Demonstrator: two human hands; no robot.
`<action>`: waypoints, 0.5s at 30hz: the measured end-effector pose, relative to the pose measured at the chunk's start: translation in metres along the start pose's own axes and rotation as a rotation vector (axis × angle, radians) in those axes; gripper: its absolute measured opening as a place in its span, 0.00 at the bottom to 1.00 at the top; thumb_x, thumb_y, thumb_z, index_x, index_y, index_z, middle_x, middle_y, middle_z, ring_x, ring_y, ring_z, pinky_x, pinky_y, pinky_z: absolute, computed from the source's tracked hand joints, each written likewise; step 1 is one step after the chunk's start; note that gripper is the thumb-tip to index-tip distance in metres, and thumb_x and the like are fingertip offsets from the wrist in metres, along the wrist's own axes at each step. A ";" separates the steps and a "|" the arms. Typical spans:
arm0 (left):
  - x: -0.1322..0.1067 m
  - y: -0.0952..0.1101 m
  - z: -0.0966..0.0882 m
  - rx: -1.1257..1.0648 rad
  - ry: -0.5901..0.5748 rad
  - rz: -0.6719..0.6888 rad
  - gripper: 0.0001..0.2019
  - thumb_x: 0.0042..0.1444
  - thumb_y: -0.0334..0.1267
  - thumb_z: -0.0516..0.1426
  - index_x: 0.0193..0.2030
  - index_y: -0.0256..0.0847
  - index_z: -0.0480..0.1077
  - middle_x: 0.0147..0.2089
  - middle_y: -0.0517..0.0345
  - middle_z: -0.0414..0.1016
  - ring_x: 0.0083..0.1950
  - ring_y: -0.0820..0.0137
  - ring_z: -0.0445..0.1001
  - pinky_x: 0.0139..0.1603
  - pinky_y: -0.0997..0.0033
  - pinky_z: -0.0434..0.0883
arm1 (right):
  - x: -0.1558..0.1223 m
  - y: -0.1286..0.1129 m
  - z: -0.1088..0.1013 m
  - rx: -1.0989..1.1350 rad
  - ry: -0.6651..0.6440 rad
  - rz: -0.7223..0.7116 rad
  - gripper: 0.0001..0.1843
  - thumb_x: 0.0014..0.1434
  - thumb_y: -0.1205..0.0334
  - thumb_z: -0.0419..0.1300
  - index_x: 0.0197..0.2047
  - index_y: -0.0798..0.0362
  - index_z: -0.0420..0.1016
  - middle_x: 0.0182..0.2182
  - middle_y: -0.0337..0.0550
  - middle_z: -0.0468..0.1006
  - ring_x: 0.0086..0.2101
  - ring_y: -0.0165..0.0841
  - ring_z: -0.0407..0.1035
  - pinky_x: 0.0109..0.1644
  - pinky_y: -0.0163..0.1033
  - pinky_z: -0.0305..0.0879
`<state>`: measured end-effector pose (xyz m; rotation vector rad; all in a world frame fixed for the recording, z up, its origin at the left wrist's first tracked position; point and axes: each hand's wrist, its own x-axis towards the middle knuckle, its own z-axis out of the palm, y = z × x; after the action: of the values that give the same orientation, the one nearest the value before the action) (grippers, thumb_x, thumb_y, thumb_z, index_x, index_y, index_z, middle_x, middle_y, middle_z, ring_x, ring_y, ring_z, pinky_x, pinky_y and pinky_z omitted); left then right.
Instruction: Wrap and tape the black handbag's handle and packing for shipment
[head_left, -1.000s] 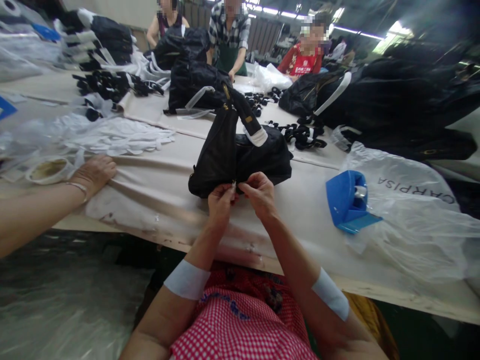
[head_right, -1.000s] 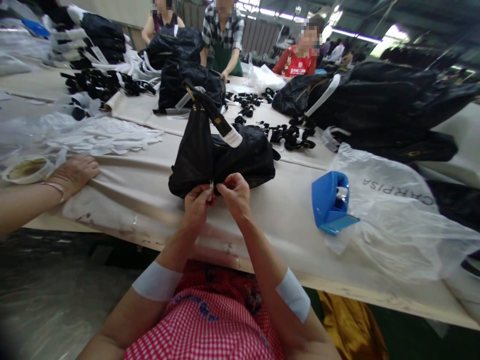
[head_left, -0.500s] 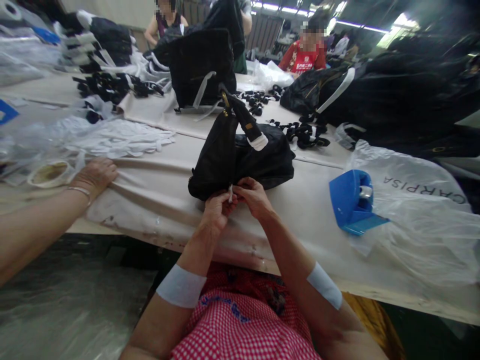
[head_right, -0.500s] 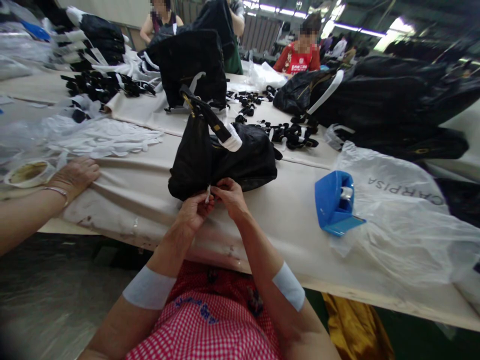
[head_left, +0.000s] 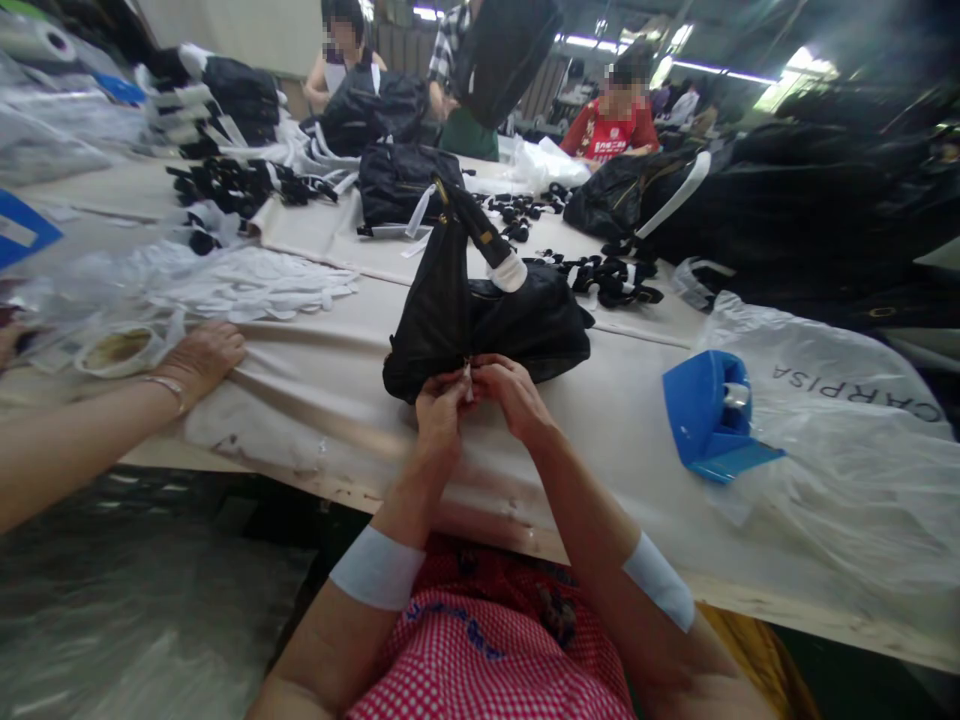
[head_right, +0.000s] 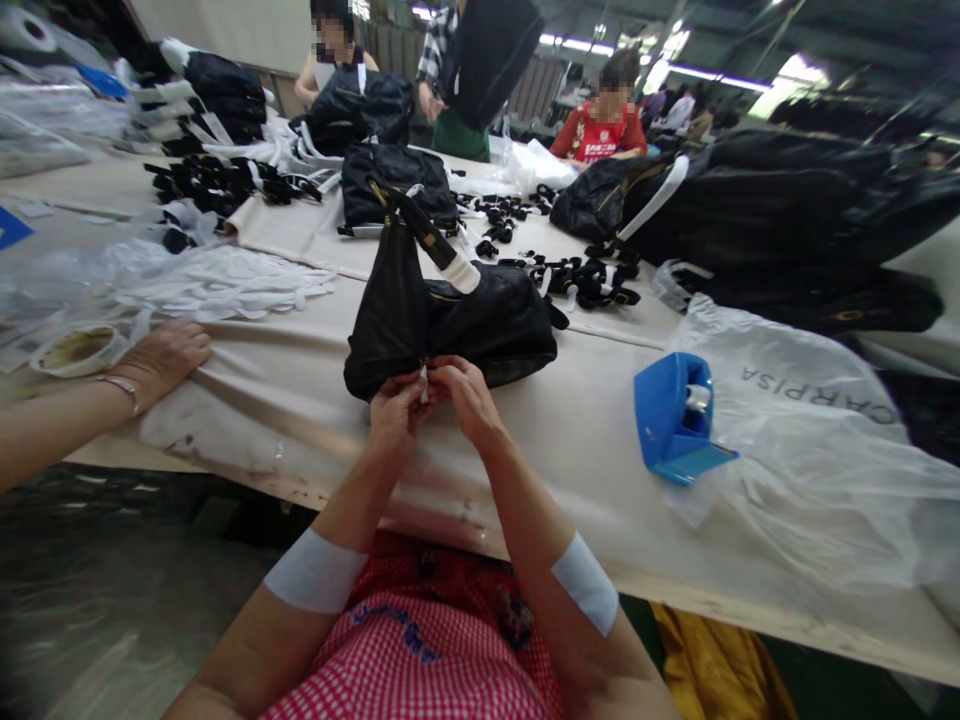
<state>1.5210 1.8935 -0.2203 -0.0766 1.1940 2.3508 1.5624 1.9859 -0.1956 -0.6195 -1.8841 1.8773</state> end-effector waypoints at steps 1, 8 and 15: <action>0.002 0.001 0.000 -0.002 -0.010 0.000 0.20 0.35 0.38 0.70 0.33 0.39 0.67 0.26 0.63 0.74 0.25 0.73 0.74 0.27 0.74 0.67 | -0.001 -0.005 -0.001 -0.142 0.061 -0.072 0.13 0.53 0.52 0.59 0.37 0.52 0.74 0.27 0.41 0.77 0.29 0.35 0.72 0.34 0.39 0.68; 0.015 0.010 0.008 -0.066 -0.021 0.015 0.20 0.31 0.40 0.69 0.32 0.38 0.70 0.23 0.64 0.73 0.24 0.74 0.73 0.27 0.76 0.67 | 0.016 -0.037 0.002 -0.957 0.015 -0.515 0.17 0.66 0.64 0.50 0.52 0.48 0.76 0.45 0.46 0.81 0.43 0.37 0.75 0.45 0.38 0.65; 0.021 0.009 0.003 -0.046 0.012 0.000 0.16 0.32 0.38 0.67 0.29 0.37 0.69 0.21 0.62 0.73 0.24 0.74 0.73 0.27 0.76 0.67 | 0.037 -0.052 0.008 -1.207 -0.070 -0.511 0.15 0.68 0.57 0.52 0.34 0.50 0.78 0.33 0.43 0.80 0.35 0.35 0.74 0.37 0.36 0.59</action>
<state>1.4989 1.9002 -0.2177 -0.1060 1.1460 2.3810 1.5264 2.0013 -0.1441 -0.3056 -2.7551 0.3202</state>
